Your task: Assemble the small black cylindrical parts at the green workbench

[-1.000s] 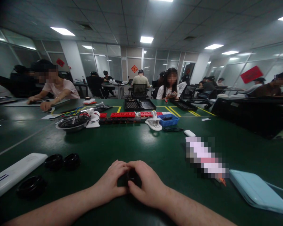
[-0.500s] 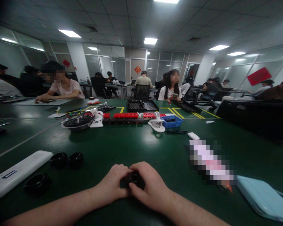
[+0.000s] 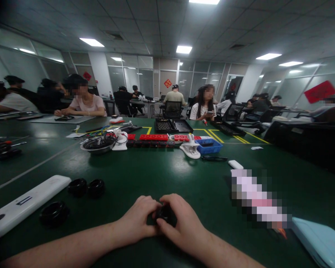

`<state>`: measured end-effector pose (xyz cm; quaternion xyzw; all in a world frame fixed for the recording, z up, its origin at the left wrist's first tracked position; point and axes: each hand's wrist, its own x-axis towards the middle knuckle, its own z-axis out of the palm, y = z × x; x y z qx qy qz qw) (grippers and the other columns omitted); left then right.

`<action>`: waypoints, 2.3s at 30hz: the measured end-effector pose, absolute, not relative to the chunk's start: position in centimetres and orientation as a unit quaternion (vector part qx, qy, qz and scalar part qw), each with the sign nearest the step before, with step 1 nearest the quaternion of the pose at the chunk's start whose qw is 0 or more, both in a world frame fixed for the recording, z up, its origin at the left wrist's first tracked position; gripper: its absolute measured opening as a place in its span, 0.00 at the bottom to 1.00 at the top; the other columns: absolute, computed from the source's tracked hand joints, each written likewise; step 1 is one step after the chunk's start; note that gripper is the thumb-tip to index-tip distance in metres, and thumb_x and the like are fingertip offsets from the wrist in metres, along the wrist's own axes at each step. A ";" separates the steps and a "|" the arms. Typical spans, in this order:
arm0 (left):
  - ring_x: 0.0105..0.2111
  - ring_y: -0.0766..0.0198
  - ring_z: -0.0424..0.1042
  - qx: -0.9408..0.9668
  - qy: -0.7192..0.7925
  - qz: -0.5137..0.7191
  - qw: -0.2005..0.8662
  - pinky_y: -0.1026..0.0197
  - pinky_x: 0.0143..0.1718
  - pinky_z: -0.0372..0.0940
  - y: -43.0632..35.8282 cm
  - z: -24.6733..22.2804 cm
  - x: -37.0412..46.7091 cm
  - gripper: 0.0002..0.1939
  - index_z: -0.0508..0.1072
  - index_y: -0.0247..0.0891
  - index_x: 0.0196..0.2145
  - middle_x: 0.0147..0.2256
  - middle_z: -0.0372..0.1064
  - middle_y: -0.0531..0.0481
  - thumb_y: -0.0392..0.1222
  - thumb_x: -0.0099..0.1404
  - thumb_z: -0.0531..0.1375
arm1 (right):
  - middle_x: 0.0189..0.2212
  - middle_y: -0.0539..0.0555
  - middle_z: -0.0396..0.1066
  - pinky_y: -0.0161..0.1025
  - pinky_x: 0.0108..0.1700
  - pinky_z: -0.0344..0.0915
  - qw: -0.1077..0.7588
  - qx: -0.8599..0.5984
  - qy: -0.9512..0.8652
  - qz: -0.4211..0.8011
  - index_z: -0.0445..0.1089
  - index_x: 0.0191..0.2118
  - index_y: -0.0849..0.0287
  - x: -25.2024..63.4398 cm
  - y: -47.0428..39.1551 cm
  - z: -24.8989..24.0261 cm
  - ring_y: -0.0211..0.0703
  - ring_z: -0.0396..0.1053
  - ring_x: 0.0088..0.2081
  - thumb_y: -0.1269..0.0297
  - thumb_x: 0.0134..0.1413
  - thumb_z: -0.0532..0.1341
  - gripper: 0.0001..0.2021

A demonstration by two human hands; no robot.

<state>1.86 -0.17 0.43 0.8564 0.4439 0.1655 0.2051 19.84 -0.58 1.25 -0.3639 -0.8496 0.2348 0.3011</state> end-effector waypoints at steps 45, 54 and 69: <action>0.31 0.62 0.63 0.857 0.448 0.161 0.195 0.62 0.32 0.53 -0.1 0.0 1.8 0.14 0.66 0.38 0.28 0.28 0.65 0.56 0.49 0.51 0.64 | 0.44 0.59 0.65 0.48 0.47 0.63 0.297 -0.388 -0.841 0.232 0.57 0.48 0.59 19.6 -0.8 1.5 0.49 0.65 0.45 0.73 0.42 0.58 0.22; 0.32 0.61 0.64 0.860 0.447 0.159 0.188 0.61 0.33 0.54 -0.1 -0.2 1.8 0.14 0.67 0.39 0.30 0.29 0.66 0.55 0.50 0.51 0.63 | 0.37 0.55 0.67 0.43 0.41 0.66 0.299 -0.399 -0.832 0.242 0.60 0.44 0.58 19.7 -0.6 1.4 0.46 0.67 0.38 0.71 0.44 0.58 0.18; 0.35 0.60 0.65 0.853 0.447 0.181 0.200 0.61 0.36 0.56 0.1 -0.3 1.8 0.16 0.69 0.39 0.31 0.33 0.68 0.54 0.50 0.49 0.65 | 0.38 0.56 0.68 0.46 0.42 0.66 0.290 -0.418 -0.825 0.245 0.61 0.43 0.59 19.6 -0.4 1.2 0.48 0.67 0.39 0.69 0.44 0.60 0.17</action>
